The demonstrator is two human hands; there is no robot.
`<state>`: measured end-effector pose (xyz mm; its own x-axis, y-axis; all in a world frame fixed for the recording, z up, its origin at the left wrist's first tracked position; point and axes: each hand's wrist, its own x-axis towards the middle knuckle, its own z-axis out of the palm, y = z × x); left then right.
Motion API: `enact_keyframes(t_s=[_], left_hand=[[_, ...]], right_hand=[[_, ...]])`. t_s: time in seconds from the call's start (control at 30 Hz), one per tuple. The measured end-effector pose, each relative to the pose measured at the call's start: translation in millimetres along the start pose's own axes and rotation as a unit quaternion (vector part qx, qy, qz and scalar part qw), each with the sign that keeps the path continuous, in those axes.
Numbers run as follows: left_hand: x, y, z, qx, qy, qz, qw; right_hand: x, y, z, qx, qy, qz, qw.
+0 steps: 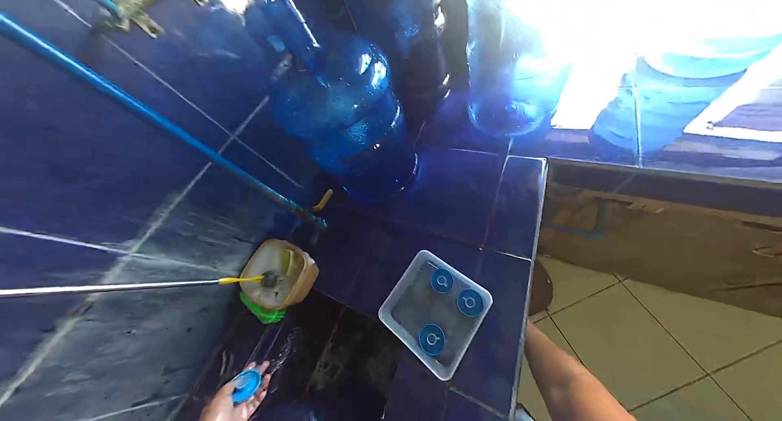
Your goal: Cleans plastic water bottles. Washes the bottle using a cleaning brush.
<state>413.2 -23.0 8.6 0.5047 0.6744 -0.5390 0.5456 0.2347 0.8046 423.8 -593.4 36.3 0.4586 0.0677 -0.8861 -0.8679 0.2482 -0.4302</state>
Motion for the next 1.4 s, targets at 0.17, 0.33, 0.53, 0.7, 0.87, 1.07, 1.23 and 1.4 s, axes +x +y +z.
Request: enact_keyframes(t_s=[0.17,0.33,0.53,0.7,0.87,1.07,1.23,1.4], left_hand=[[7,-7,-20,-0.077,0.045,0.067,0.994],[-4,-4,-49,-0.110,-0.019,0.079,0.991],[-43,-7,-79,-0.212,-0.007,0.078,0.974],[-56,-20,-100,-0.189,-0.031,0.081,0.978],[-79,-49,-165,-0.046,0.006,0.145,0.988],[-104,-111,-225,0.019,0.003,0.116,0.993],[-121,-153,-204,0.114,-0.139,0.192,0.965],[-113,-184,-131,0.055,0.019,0.323,0.945]], right_hand=[[260,64,-121,-0.058,0.245,-0.184,0.950],[130,-54,-53,0.046,0.229,-0.414,0.879],[24,11,252,-0.190,-0.223,-0.343,0.893],[-3,146,440,-0.349,-0.358,-0.234,0.834],[-3,174,492,-0.366,-0.292,-0.252,0.847],[10,138,524,-0.471,-0.236,-0.381,0.760],[53,143,455,-0.748,-0.142,-0.427,0.488],[67,120,358,-0.692,-0.192,-0.371,0.588]])
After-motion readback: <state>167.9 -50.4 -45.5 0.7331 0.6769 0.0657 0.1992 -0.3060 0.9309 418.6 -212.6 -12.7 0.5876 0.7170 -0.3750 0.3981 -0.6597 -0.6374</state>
